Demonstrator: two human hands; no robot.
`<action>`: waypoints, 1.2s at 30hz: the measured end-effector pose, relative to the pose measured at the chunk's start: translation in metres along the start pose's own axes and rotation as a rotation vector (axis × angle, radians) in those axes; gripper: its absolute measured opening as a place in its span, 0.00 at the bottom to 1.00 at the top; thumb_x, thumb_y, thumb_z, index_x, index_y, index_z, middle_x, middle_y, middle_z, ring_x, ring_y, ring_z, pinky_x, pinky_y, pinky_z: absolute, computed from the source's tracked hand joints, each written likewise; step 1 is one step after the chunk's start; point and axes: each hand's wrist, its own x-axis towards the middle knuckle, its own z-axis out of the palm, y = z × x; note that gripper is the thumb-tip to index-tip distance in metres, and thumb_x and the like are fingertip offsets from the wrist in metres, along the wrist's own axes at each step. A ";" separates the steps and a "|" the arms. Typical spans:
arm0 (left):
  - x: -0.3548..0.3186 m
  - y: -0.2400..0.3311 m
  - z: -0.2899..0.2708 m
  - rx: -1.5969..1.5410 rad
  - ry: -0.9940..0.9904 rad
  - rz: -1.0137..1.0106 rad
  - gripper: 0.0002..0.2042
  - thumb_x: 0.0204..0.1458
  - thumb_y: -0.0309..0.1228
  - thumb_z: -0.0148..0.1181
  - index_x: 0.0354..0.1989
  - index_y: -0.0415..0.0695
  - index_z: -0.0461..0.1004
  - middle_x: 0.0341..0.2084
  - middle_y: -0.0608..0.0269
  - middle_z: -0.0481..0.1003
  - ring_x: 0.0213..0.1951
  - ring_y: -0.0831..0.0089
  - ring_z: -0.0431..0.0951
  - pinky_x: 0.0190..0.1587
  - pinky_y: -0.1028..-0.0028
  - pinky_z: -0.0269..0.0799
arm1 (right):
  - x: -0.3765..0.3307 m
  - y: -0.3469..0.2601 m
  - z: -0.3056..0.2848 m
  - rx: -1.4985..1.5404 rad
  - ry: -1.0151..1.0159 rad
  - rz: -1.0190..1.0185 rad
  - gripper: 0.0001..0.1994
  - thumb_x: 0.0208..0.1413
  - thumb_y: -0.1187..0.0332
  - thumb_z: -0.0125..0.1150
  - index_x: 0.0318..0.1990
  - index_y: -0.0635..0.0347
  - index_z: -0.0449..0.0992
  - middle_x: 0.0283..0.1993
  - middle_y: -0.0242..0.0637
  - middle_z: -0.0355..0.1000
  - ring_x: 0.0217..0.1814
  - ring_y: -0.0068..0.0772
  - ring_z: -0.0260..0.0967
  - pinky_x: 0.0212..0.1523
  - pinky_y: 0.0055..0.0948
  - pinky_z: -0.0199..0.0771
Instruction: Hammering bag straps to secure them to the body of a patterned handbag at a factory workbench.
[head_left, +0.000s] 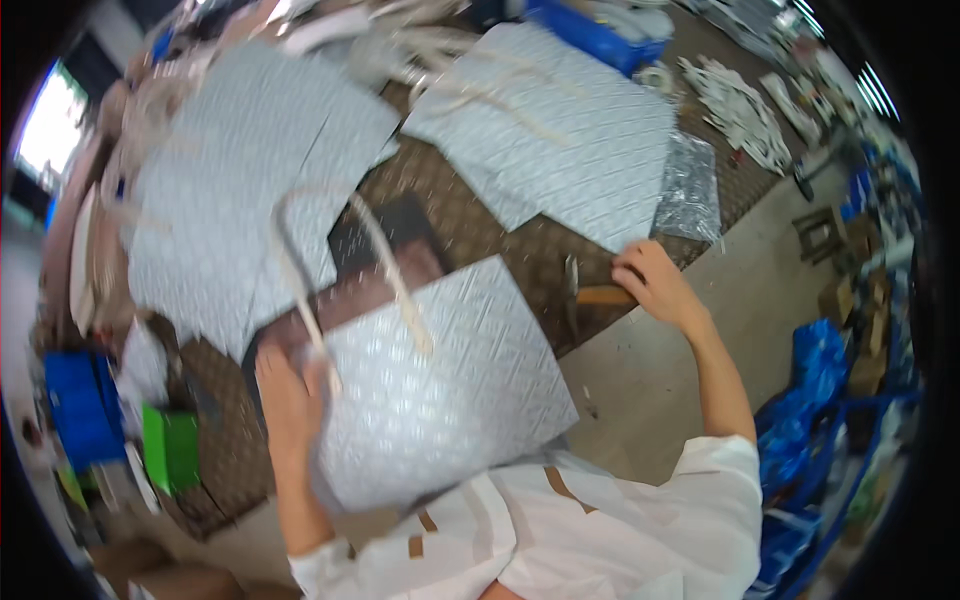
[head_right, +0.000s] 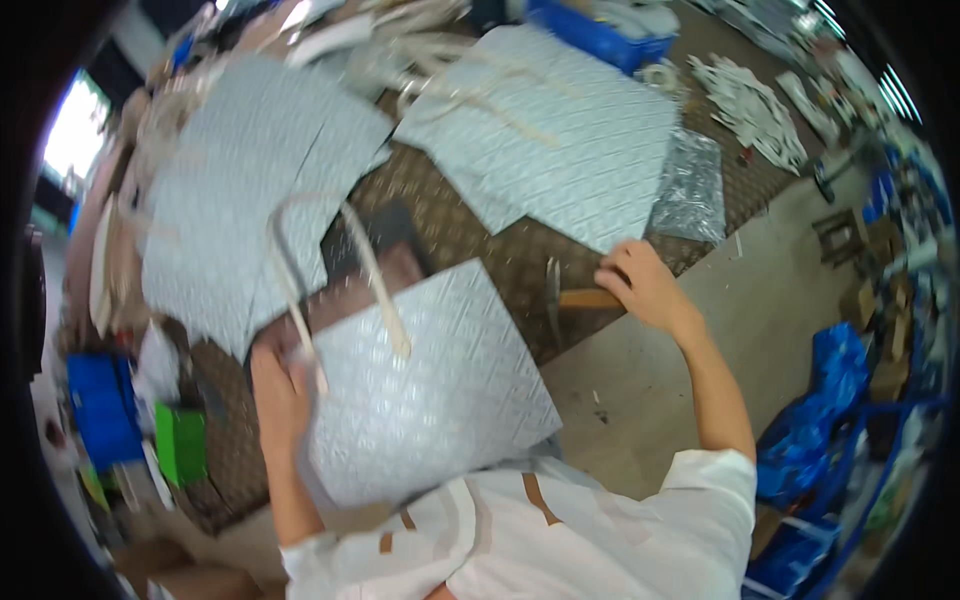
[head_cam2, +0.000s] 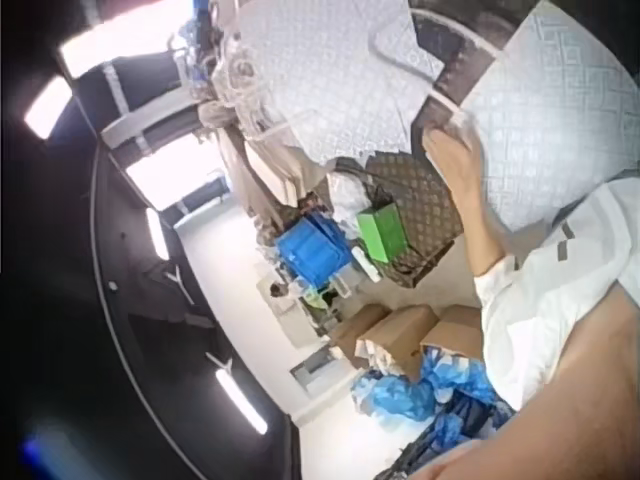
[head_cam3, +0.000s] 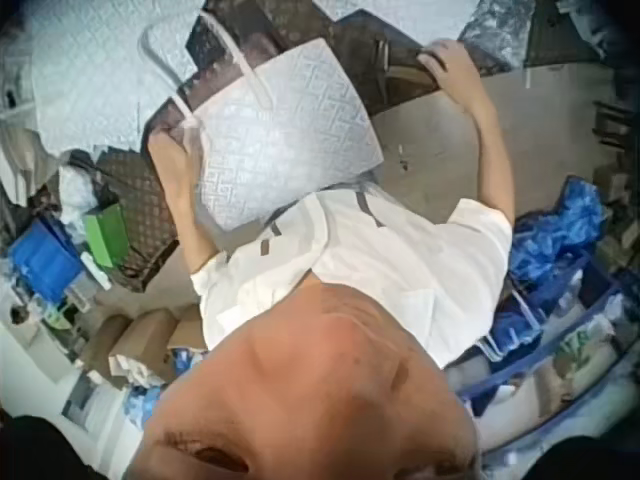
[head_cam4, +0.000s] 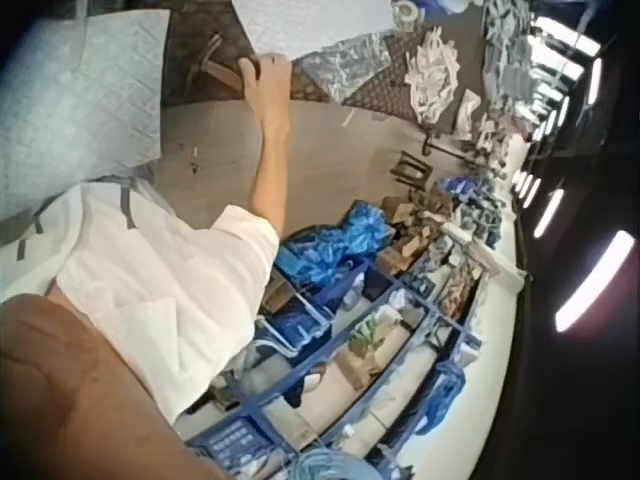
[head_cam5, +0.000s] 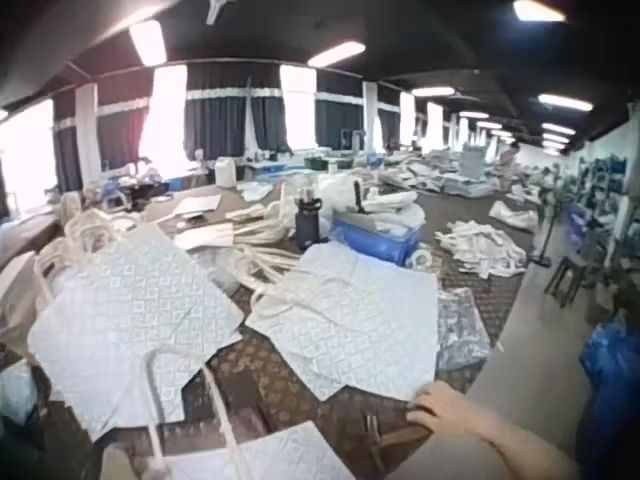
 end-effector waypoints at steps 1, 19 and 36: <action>-0.013 -0.007 0.004 0.095 0.021 0.093 0.23 0.49 0.33 0.64 0.48 0.32 0.65 0.45 0.41 0.68 0.49 0.44 0.67 0.53 0.56 0.61 | 0.012 0.011 0.003 -0.035 0.050 0.141 0.17 0.56 0.59 0.63 0.43 0.66 0.73 0.47 0.48 0.69 0.50 0.50 0.66 0.52 0.40 0.66; 0.172 -0.064 -0.164 0.470 0.643 0.097 0.14 0.52 0.28 0.67 0.33 0.37 0.65 0.28 0.59 0.72 0.29 0.71 0.71 0.36 0.72 0.67 | 0.096 0.097 0.003 0.827 0.327 0.664 0.30 0.51 0.59 0.70 0.53 0.75 0.69 0.47 0.47 0.75 0.49 0.45 0.74 0.48 0.37 0.76; -0.031 -0.090 -0.059 -0.934 -0.023 -0.416 0.15 0.52 0.25 0.65 0.29 0.49 0.59 0.24 0.71 0.64 0.27 0.81 0.67 0.30 0.80 0.64 | -0.058 -0.178 0.118 1.383 -0.575 0.073 0.26 0.54 0.60 0.68 0.58 0.61 0.71 0.55 0.40 0.72 0.53 0.28 0.70 0.55 0.32 0.70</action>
